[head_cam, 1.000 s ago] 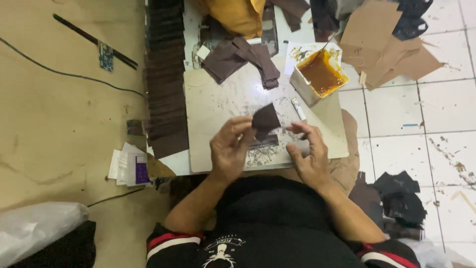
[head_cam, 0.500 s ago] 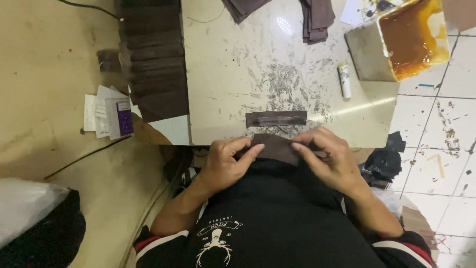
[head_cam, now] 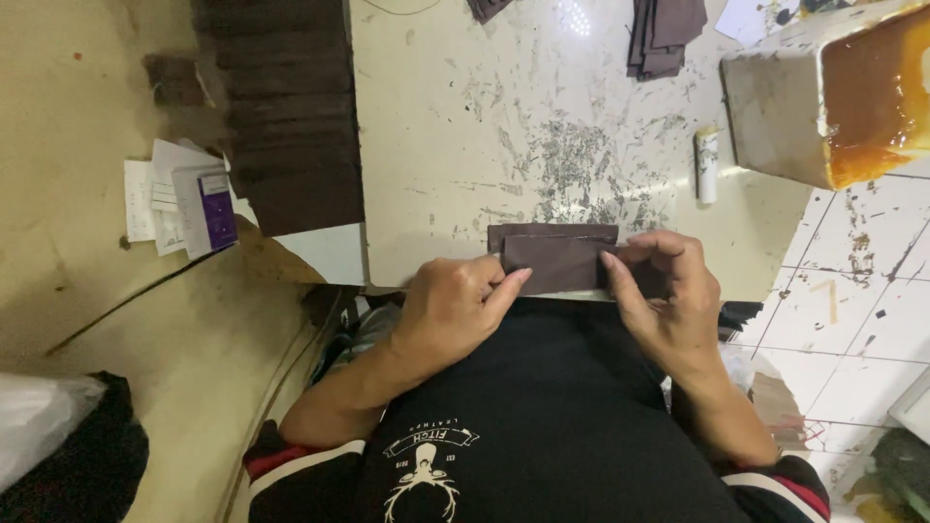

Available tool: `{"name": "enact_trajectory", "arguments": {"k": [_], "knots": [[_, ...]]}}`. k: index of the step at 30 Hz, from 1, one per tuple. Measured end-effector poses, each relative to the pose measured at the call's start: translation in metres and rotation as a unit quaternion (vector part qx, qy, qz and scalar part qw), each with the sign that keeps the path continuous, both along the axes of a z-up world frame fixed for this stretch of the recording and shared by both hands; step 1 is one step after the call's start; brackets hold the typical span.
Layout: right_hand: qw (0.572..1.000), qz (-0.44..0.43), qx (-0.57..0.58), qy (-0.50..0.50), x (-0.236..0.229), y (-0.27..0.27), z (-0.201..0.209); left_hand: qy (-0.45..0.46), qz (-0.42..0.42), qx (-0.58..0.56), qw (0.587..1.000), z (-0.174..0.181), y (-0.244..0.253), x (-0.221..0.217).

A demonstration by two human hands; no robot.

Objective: Applying glue to leather strips and folding them to assemble components

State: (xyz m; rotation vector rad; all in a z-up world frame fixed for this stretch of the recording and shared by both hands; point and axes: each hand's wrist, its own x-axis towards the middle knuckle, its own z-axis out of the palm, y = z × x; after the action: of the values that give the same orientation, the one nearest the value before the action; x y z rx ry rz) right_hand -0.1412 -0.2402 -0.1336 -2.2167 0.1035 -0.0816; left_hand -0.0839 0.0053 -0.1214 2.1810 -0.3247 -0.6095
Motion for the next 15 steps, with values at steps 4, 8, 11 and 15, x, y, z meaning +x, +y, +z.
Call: {"name": "enact_trajectory", "arguments": {"k": [4, 8, 11, 15], "knots": [[1.0, -0.001, 0.005, -0.009, 0.0031, 0.0028, -0.0009, -0.007, -0.002, 0.001, 1.0, -0.0064, 0.0002, -0.0032], [1.0, 0.007, -0.005, -0.01, 0.0027, 0.0007, -0.003, -0.014, -0.014, 0.008, 1.0, -0.0096, 0.0018, -0.0046], [1.0, 0.011, -0.011, -0.013, 0.005, 0.0016, -0.0009, -0.036, -0.017, 0.02, 0.999, -0.0116, 0.0015, -0.0081], [1.0, 0.006, -0.026, -0.011, 0.0072, 0.0037, 0.0018, -0.039, -0.029, 0.026, 0.998, -0.0085, -0.0001, -0.0063]]}}
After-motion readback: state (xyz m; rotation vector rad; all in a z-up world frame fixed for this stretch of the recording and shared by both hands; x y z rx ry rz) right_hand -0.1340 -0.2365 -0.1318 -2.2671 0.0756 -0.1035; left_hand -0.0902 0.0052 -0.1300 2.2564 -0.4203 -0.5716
